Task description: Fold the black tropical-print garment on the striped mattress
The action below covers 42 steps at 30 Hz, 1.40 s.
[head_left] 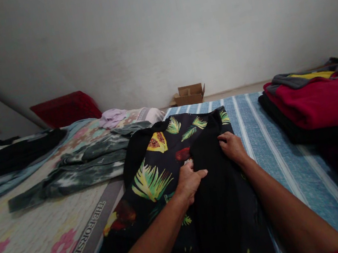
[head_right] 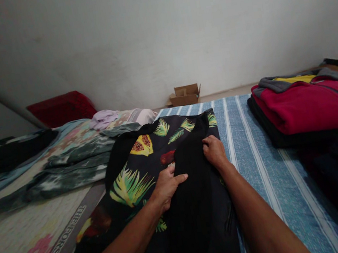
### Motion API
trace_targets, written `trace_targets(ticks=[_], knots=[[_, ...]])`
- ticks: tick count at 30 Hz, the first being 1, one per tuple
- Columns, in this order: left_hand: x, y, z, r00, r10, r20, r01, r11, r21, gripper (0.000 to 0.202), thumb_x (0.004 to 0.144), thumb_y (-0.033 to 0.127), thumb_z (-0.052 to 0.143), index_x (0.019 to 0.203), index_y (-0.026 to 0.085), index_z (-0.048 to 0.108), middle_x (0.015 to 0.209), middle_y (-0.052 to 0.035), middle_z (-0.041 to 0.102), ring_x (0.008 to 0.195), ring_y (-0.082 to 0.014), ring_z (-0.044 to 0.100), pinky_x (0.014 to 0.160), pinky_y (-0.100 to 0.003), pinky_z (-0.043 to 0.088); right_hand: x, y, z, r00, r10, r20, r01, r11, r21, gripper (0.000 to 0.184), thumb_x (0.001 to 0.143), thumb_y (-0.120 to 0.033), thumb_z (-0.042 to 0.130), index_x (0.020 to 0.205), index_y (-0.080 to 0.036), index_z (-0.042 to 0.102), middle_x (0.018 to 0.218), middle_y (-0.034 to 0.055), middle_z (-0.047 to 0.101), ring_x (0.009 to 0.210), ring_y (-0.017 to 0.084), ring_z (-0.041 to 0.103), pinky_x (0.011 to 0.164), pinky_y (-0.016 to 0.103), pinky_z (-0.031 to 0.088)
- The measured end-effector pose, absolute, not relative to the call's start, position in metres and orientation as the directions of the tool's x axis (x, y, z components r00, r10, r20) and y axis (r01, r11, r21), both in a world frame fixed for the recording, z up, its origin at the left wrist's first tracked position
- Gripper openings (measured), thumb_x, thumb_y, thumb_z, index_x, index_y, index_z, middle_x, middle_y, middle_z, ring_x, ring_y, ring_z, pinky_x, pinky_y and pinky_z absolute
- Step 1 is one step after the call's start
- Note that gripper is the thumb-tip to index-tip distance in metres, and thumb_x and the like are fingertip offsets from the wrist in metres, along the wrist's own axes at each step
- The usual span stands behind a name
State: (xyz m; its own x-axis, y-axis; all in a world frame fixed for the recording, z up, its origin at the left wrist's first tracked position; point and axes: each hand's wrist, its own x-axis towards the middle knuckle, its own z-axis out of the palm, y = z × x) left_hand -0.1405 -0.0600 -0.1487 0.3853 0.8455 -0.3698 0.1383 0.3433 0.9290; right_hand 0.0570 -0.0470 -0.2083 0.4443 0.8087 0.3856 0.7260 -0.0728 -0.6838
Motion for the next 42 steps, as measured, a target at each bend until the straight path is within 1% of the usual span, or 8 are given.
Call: trace_targets(ticks=[5,9,12,20,24,32,39,42], knots=[[-0.147,-0.064,-0.144,0.404,0.787,-0.467,0.218,0.413,0.884,0.022,0.066,0.019,0.067,0.087,0.014,0.064,0.076,-0.0049,0.07,0.069,-0.0187,0.064,0.066,-0.03,0.049,0.057,-0.046,-0.208,0.452,0.805,0.384,0.721,-0.077,-0.688,0.028,0.074,-0.014,0.048,0.089,-0.02,0.071,0.091,0.0042,0.065,0.085,0.017,0.059,0.08,0.027,0.044],[-0.164,-0.074,-0.14,0.523,0.605,-0.6,0.253,0.562,0.787,0.033,0.062,0.03,0.073,0.088,0.013,0.063,0.082,-0.0075,0.07,0.07,-0.0206,0.066,0.064,-0.032,0.049,0.056,-0.046,-0.208,0.456,0.804,0.383,0.719,-0.078,-0.691,0.029,0.074,-0.014,0.048,0.091,-0.018,0.071,0.092,0.0054,0.065,0.087,0.018,0.059,0.08,0.027,0.044],[-0.177,-0.081,-0.137,0.535,0.53,-0.658,0.28,0.623,0.73,0.038,0.052,0.024,0.079,0.084,0.012,0.063,0.08,-0.0084,0.071,0.071,-0.0222,0.067,0.066,-0.033,0.05,0.056,-0.045,-0.209,0.462,0.8,0.384,0.715,-0.079,-0.695,0.029,0.074,-0.013,0.048,0.091,-0.019,0.071,0.092,0.0054,0.065,0.086,0.018,0.06,0.081,0.028,0.044],[-0.172,-0.104,-0.129,0.543,0.476,-0.692,0.004,0.823,0.568,0.017,0.068,0.023,0.068,0.079,0.011,0.065,0.073,-0.0072,0.071,0.064,-0.0183,0.067,0.07,-0.03,0.051,0.056,-0.045,-0.21,0.469,0.794,0.386,0.704,-0.072,-0.707,0.03,0.074,-0.014,0.048,0.092,-0.02,0.071,0.094,0.0044,0.065,0.087,0.018,0.061,0.081,0.027,0.045],[-0.173,-0.114,-0.13,0.514,0.49,-0.705,-0.062,0.84,0.539,0.006,0.065,0.016,0.066,0.07,0.014,0.062,0.064,-0.0022,0.069,0.059,-0.0169,0.065,0.066,-0.031,0.052,0.057,-0.046,-0.209,0.466,0.798,0.381,0.704,-0.074,-0.706,0.029,0.074,-0.014,0.048,0.092,-0.019,0.071,0.094,0.005,0.065,0.087,0.018,0.061,0.081,0.027,0.045],[-0.18,-0.127,-0.126,0.594,0.471,-0.652,-0.056,0.833,0.551,0.034,0.059,0.01,0.069,0.092,0.013,0.061,0.081,-0.0075,0.071,0.072,-0.0241,0.068,0.076,-0.039,0.051,0.057,-0.047,-0.207,0.466,0.802,0.374,0.704,-0.081,-0.705,0.029,0.074,-0.014,0.048,0.092,-0.018,0.071,0.093,0.0051,0.065,0.087,0.018,0.061,0.081,0.027,0.045],[-0.172,-0.143,-0.132,0.338,0.503,-0.795,-0.126,0.862,0.491,0.05,0.064,0.013,0.069,0.106,0.021,0.045,0.075,0.0011,0.066,0.064,-0.0199,0.066,0.069,-0.038,0.052,0.059,-0.047,-0.208,0.463,0.805,0.371,0.712,-0.089,-0.697,0.03,0.075,-0.014,0.048,0.093,-0.018,0.071,0.094,0.0048,0.065,0.088,0.017,0.06,0.082,0.027,0.044],[-0.174,-0.143,-0.129,0.378,0.513,-0.771,-0.064,0.845,0.531,0.045,0.063,0.01,0.068,0.101,0.019,0.045,0.077,-0.0008,0.066,0.066,-0.0196,0.066,0.069,-0.037,0.052,0.059,-0.047,-0.208,0.463,0.807,0.366,0.715,-0.096,-0.692,0.03,0.075,-0.015,0.048,0.094,-0.017,0.07,0.095,0.0054,0.065,0.087,0.017,0.06,0.082,0.027,0.044]])
